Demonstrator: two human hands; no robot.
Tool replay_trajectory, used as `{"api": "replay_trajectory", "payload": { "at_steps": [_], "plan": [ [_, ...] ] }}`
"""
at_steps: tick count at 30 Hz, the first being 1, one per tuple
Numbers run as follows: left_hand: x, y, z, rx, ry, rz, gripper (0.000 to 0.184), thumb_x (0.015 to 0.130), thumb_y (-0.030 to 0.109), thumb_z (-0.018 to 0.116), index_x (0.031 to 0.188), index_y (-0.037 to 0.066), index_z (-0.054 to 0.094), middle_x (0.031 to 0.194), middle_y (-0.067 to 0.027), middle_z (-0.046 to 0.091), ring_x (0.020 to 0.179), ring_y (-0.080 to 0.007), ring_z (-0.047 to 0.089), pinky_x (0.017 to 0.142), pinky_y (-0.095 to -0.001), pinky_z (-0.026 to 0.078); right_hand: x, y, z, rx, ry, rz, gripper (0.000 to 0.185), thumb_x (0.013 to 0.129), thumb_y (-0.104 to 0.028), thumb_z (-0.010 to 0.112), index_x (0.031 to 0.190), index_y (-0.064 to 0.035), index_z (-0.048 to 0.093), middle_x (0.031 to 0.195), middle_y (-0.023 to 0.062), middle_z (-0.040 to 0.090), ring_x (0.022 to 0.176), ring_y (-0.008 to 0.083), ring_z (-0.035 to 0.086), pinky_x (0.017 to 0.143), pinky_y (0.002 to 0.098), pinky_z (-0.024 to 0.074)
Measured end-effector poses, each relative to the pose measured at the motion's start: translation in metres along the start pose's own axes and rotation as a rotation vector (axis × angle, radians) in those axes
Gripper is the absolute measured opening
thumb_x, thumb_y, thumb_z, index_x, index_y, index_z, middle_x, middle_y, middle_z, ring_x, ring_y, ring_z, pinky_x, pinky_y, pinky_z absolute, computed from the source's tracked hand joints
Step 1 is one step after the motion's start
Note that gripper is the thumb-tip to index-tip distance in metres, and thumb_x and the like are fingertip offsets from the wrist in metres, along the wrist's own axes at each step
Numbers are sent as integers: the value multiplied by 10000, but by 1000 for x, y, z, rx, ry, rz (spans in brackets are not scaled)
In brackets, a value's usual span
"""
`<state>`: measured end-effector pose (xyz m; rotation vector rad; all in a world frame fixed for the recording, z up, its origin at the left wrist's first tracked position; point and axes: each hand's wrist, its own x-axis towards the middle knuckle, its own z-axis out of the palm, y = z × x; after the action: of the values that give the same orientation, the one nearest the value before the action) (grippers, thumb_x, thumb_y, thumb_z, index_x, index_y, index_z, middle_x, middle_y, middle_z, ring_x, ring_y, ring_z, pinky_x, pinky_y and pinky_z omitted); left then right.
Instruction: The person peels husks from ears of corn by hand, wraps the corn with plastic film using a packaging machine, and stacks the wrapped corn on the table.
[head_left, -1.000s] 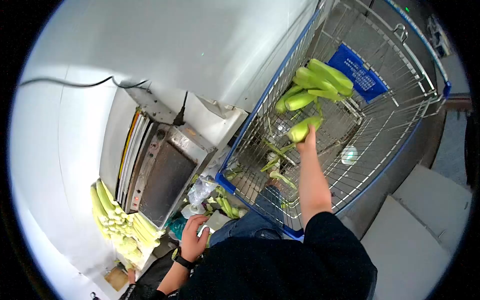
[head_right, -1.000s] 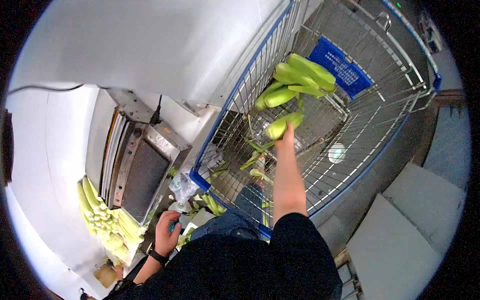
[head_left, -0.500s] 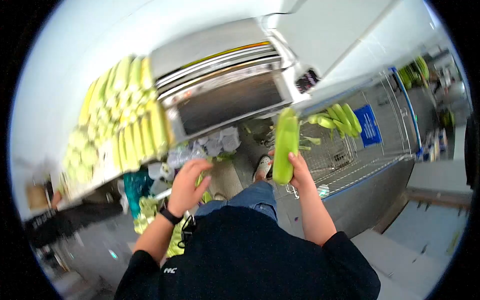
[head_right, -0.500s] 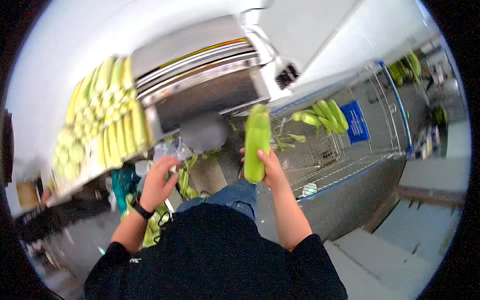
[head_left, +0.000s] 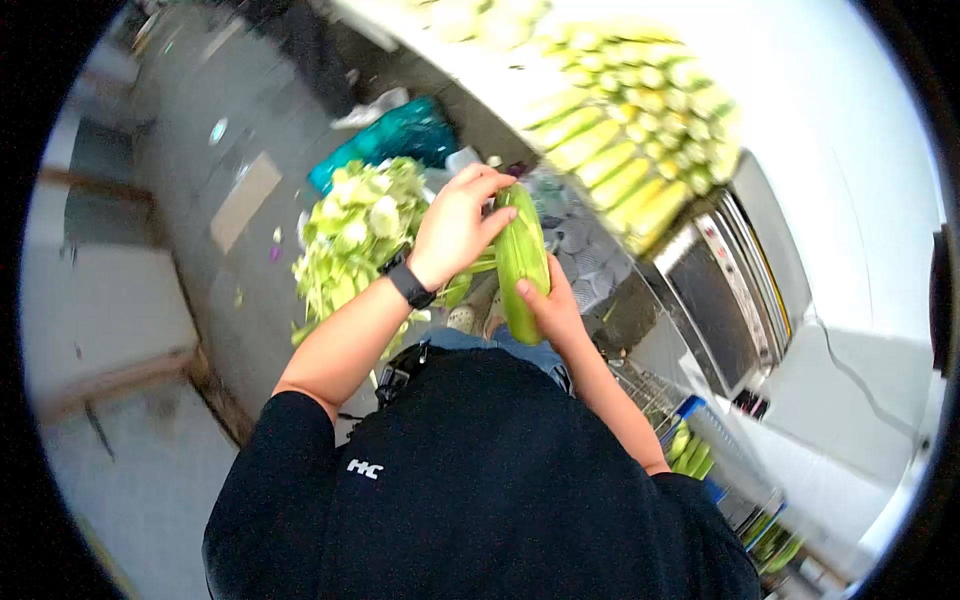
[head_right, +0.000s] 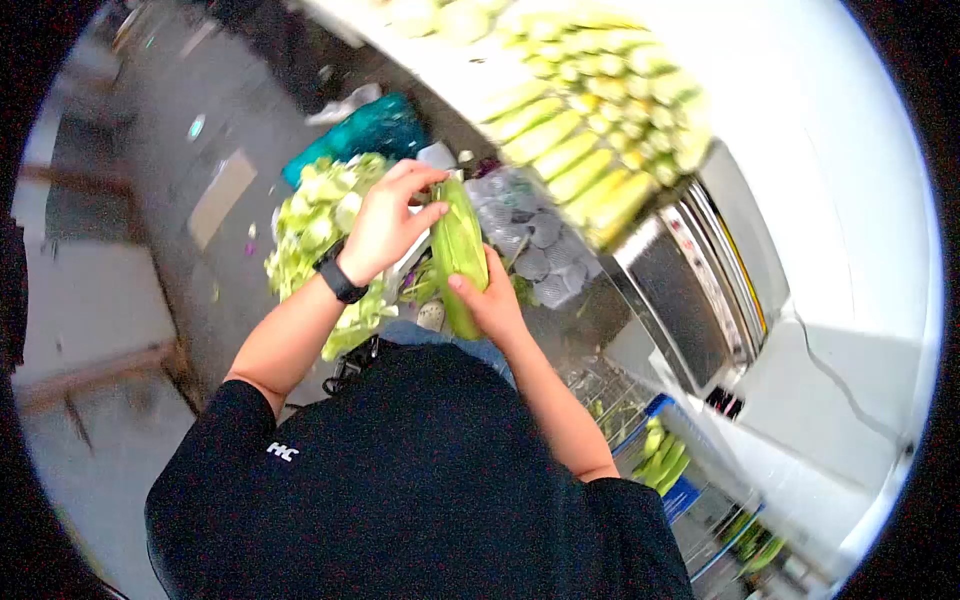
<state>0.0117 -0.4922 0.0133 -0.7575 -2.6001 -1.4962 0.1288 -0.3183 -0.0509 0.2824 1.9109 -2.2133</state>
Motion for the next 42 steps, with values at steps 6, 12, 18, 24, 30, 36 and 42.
{"api": "replay_trajectory", "payload": {
  "at_steps": [6,12,18,24,30,36,42],
  "plan": [
    [-32,-32,-36,-72,164,-347,171,807,25,733,953,13,646,928,-86,643,835,-210,648,719,-318,534,36,9,30,58,-144,226,519,1037,-331,520,1402,28,439,1238,84,605,1073,147,581,938,303,470],
    [-55,-18,-32,217,300,-89,145,756,-34,709,856,30,625,857,-105,622,816,-303,632,726,-368,514,79,26,41,171,-272,375,488,1063,-396,408,1334,-1,502,1130,94,650,941,182,649,817,341,534],
    [-58,-33,-44,218,292,-243,161,801,-15,691,949,35,653,928,-117,623,875,-281,632,755,-354,509,100,21,49,317,-255,409,458,1073,-411,352,1304,-54,523,1194,100,628,1041,205,640,895,364,532],
    [-56,-57,-72,128,165,-106,219,849,115,701,1049,49,641,954,-124,633,917,-315,634,787,-385,507,91,4,82,554,-311,496,547,1054,-496,341,1382,-83,488,1294,108,603,1099,243,630,941,399,524],
    [-82,-86,-93,163,-59,55,117,862,104,676,931,46,601,855,-136,588,815,-355,612,681,-431,499,136,30,124,624,-181,602,634,1009,-605,361,1339,-91,529,1239,131,631,1081,281,636,921,444,529],
    [-146,-91,-158,176,65,24,131,819,31,706,853,31,579,785,-124,516,731,-324,571,627,-397,479,238,82,130,669,351,221,729,994,-670,243,1395,-101,458,1354,115,562,1206,340,561,1038,536,446],
    [-216,-125,-222,438,308,-326,126,854,87,671,921,12,596,857,-151,570,800,-359,607,689,-422,497,241,53,115,705,332,246,699,995,-665,242,1388,-127,455,1344,116,559,1200,359,557,1038,594,428]
  ]
}}
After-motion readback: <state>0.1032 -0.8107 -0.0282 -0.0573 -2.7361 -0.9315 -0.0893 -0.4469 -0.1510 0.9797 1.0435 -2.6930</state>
